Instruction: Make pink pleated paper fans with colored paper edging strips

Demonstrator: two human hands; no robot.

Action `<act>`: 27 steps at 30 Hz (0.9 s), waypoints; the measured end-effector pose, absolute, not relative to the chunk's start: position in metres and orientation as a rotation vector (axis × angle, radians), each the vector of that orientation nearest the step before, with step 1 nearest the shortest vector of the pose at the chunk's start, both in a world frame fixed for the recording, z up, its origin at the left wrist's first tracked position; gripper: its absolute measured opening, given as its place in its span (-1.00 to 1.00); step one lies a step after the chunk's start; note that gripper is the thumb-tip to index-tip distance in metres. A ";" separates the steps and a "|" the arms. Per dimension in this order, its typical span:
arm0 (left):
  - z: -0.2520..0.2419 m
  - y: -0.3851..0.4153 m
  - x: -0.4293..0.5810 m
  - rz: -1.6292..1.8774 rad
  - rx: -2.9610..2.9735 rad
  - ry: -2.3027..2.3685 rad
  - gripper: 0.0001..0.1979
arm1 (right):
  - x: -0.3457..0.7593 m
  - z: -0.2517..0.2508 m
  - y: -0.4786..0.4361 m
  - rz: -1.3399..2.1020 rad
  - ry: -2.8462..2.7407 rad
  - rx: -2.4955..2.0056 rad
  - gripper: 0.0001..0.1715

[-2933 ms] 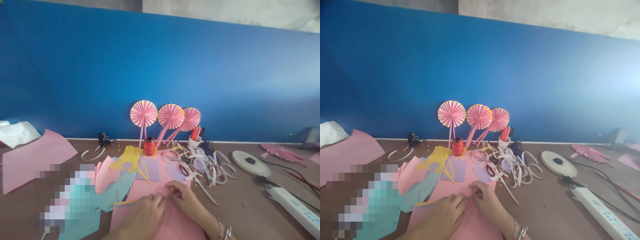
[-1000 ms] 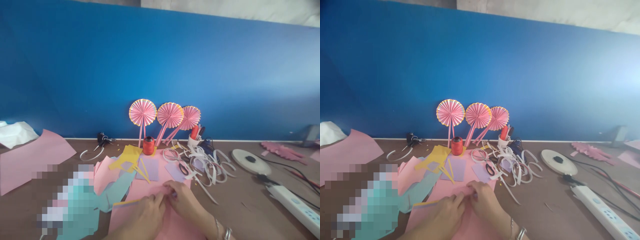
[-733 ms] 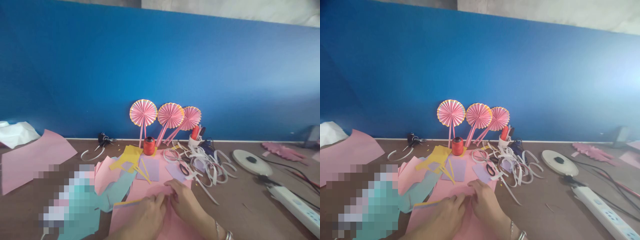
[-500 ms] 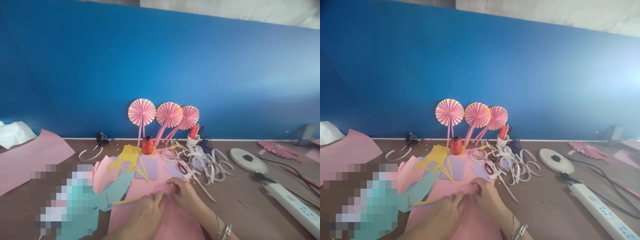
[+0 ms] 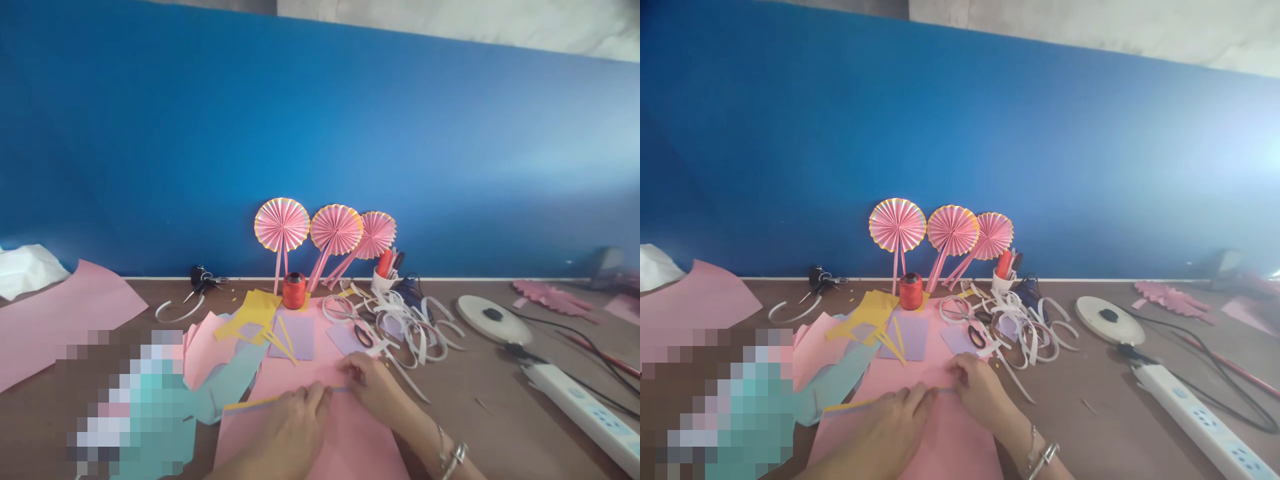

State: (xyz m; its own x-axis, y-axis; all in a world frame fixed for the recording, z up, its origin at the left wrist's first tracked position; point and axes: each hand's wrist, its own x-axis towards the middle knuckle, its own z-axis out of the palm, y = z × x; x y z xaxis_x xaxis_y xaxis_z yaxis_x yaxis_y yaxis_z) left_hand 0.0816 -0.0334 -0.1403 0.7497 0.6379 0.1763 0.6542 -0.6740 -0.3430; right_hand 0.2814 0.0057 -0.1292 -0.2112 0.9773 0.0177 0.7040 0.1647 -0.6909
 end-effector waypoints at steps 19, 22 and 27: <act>-0.140 -0.034 0.085 -0.037 -2.535 -1.012 -0.56 | 0.287 -0.120 0.002 0.925 -1.914 -1.639 -0.62; -0.142 -0.034 0.085 -0.051 -2.512 -1.028 -0.55 | 0.285 -0.121 0.002 0.994 -1.872 -1.693 -0.74; -0.142 -0.036 0.084 -0.044 -2.549 -1.005 -0.57 | 0.284 -0.123 0.001 0.845 -1.872 -1.774 -0.71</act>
